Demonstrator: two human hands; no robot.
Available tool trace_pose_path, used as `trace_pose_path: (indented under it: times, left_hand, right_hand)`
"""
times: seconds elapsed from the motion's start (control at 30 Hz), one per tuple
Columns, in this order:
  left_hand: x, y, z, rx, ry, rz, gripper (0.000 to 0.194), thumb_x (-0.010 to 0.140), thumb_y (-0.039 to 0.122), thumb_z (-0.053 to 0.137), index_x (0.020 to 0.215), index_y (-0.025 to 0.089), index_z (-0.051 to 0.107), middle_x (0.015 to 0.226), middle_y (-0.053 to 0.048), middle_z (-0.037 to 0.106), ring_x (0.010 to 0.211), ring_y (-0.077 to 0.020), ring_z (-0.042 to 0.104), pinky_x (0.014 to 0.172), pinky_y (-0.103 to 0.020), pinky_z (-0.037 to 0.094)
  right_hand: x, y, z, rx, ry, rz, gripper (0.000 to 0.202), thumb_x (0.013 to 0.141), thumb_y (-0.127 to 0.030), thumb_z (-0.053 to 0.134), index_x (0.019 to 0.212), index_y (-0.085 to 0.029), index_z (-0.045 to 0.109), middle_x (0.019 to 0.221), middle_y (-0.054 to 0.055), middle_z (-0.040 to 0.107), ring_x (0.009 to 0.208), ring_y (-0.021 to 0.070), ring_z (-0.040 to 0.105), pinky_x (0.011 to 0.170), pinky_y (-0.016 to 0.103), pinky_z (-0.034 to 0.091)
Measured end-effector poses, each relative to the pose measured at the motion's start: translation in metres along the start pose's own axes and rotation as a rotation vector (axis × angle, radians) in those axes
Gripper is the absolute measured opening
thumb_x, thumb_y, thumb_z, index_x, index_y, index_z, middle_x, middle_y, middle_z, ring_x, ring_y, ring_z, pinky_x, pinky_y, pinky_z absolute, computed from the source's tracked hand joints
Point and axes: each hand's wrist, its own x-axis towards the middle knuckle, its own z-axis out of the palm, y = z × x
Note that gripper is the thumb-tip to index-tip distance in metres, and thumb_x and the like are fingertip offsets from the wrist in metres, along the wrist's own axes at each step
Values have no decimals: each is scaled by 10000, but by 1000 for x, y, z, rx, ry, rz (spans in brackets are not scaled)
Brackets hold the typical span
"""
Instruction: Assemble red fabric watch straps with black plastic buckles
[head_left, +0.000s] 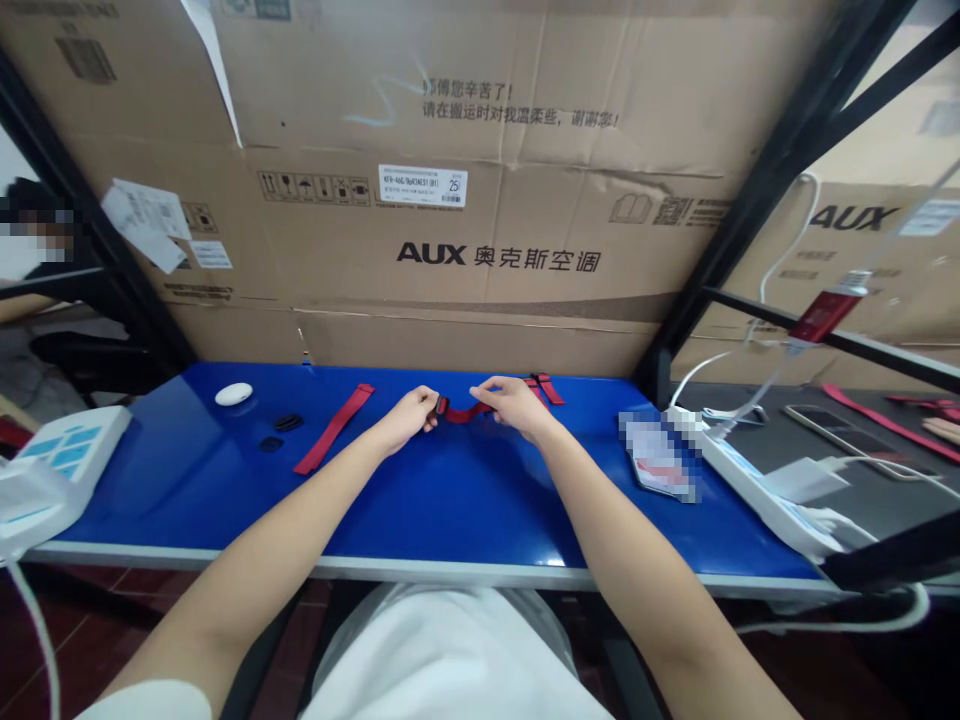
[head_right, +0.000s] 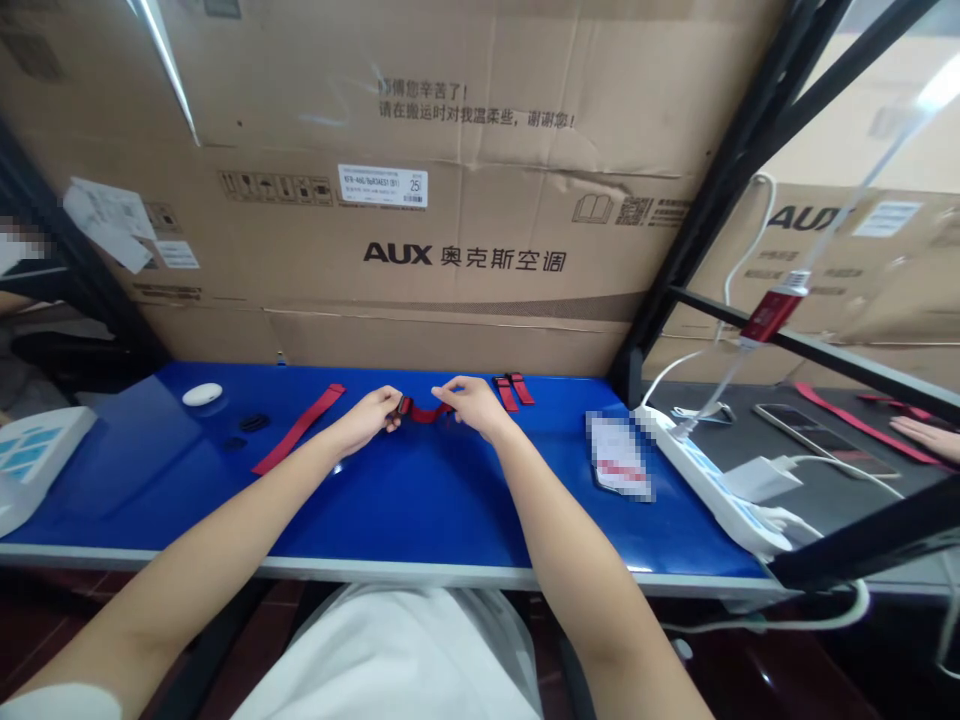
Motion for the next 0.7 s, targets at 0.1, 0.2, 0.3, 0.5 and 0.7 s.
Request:
trace_pose_path:
  times: [0.1, 0.2, 0.3, 0.5, 0.7]
  left_hand:
    - [-5, 6, 8, -78, 41, 62, 248, 885, 401, 584, 785, 185, 512, 616, 26, 559, 474, -80, 489, 448, -193, 342]
    - [-9, 12, 12, -118, 66, 174, 268, 906, 442, 543, 834, 195, 466, 834, -10, 679, 478, -59, 514, 446, -192, 345]
    - [-10, 14, 11, -150, 53, 185, 316, 906, 496, 526, 861, 211, 397, 893, -22, 707, 432, -61, 539, 419, -197, 340]
    - [-3, 8, 10, -88, 53, 174, 315, 916, 495, 506, 875, 215, 368, 666, 42, 623, 410, -99, 583, 425, -208, 397]
    - [-5, 2, 12, 150, 47, 334, 216, 967, 413, 410, 883, 218, 365, 582, 73, 540, 432, -92, 539, 468, -214, 420]
  right_hand:
    - [-4, -4, 2, 180, -154, -13, 427, 708, -515, 722, 980, -198, 633, 508, -51, 533, 412, 90, 454, 398, 213, 316]
    - [-6, -8, 3, 275, -160, -37, 437, 690, -475, 756, 1005, -200, 633, 532, -48, 571, 420, 91, 482, 407, 211, 337]
    - [-8, -12, 6, 380, -110, -25, 368, 663, -463, 785, 854, -178, 652, 530, -31, 586, 435, 98, 512, 430, 226, 380]
    - [-10, -13, 9, 458, -320, -85, 417, 655, -413, 802, 971, -159, 703, 872, 92, 723, 775, 205, 674, 752, 363, 526]
    - [-8, -9, 20, 38, -53, -241, 280, 703, -440, 739, 766, -167, 740, 893, 65, 692, 828, 182, 619, 812, 326, 462]
